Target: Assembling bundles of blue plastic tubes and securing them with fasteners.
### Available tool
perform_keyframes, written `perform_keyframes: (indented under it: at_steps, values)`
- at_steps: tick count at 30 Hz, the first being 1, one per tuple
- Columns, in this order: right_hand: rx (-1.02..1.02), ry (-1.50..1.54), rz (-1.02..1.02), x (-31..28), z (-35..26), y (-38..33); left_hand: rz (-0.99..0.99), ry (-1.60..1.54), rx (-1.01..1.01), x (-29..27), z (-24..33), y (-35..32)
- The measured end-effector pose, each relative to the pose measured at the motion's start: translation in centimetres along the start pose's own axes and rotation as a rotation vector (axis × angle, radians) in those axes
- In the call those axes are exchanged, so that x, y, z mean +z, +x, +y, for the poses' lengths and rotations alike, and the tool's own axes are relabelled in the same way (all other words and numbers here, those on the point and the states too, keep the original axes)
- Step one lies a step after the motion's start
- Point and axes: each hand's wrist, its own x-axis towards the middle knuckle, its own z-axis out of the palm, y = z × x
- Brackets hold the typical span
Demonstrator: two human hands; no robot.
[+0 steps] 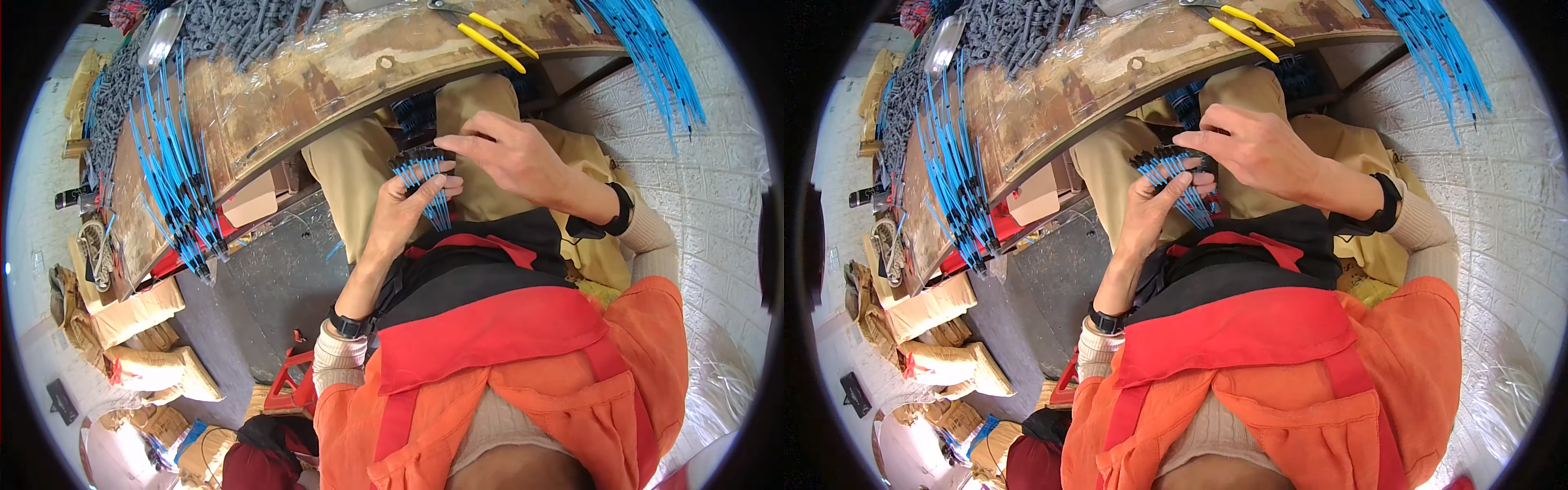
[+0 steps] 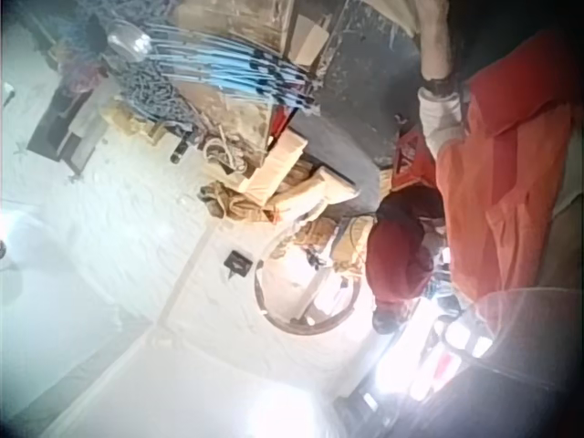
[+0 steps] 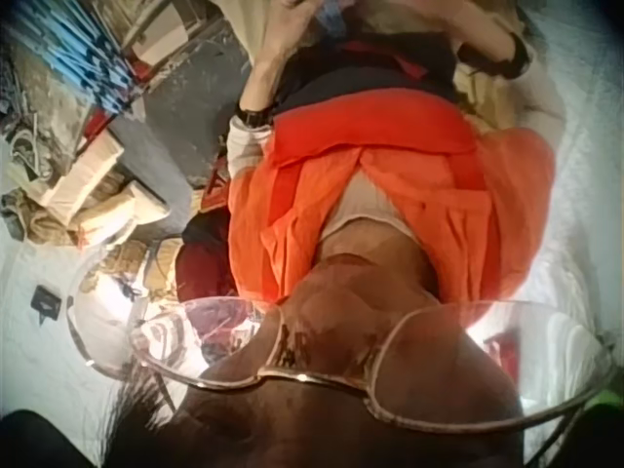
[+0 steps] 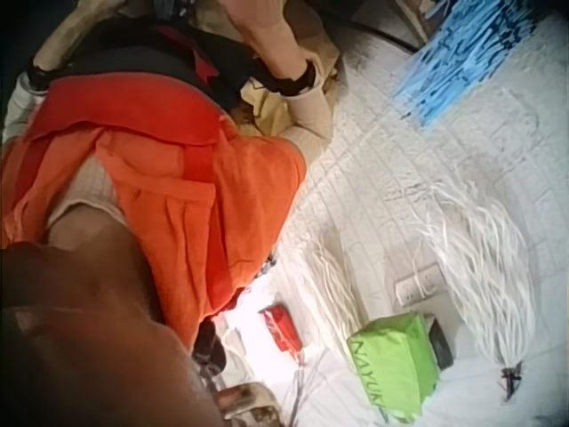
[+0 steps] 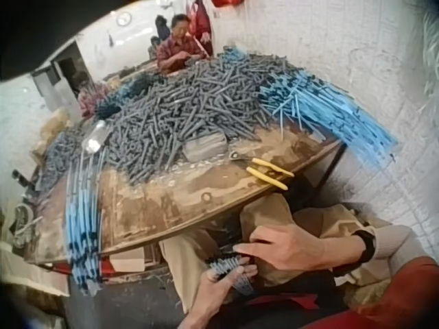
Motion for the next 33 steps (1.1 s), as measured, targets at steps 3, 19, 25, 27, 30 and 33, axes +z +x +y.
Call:
perform_keyframes:
  at_steps: [3,19,25,27,30,33]
  values:
    - [-0.039,-0.003,0.009,0.1,0.4,0.4,-0.049,-0.047,-0.031,-0.3,0.5,0.2]
    - [-0.147,-0.078,0.027,0.8,0.6,1.2,-0.069,-0.086,-0.054,-0.9,0.4,0.6]
    - [-0.178,-0.118,0.048,0.4,0.4,1.7,-0.094,-0.064,-0.049,-1.0,0.4,0.6]
    - [-0.214,-0.162,0.044,0.0,0.3,2.1,-0.093,-0.058,-0.054,-0.9,0.4,0.5]
    - [-0.282,-0.248,0.035,-0.1,0.3,2.2,-0.107,-0.038,-0.044,-1.0,0.4,0.7]
    - [-0.091,-0.022,0.005,0.1,0.1,2.0,-0.112,-0.031,-0.034,-1.0,0.2,0.6]
